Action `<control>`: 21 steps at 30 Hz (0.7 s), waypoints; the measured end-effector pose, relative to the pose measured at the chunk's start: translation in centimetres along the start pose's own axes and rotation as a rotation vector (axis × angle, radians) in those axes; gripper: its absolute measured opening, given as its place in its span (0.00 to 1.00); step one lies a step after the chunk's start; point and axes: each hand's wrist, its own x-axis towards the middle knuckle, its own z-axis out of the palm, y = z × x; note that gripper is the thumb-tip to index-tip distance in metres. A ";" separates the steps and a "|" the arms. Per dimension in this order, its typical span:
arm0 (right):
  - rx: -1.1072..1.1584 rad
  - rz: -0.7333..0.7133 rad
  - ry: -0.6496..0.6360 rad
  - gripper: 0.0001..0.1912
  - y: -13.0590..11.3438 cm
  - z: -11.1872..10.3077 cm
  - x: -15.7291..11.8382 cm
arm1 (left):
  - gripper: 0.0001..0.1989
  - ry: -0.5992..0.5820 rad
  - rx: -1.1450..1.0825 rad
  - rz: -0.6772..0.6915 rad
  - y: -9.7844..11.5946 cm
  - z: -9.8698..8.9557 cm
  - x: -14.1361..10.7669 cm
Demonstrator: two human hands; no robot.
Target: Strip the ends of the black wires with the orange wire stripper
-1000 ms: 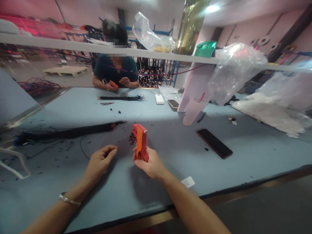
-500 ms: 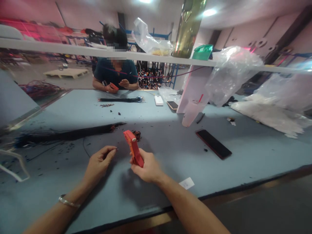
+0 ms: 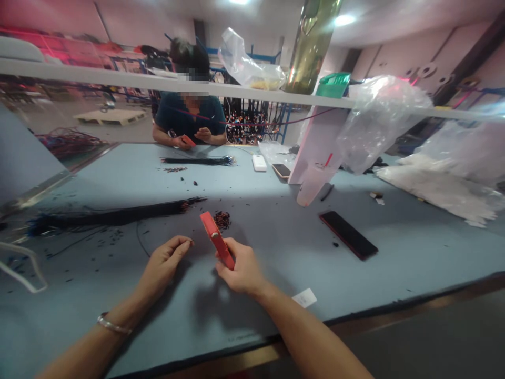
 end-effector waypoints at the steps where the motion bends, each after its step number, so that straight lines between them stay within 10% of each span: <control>1: 0.003 0.008 -0.004 0.16 0.0 0.0 0.0 | 0.15 -0.006 0.000 0.002 0.1 0.0 0.0; 21: 0.061 0.067 -0.036 0.14 0.1 -0.4 0.2 | 0.14 0.059 -0.053 0.031 -0.6 -0.4 0.0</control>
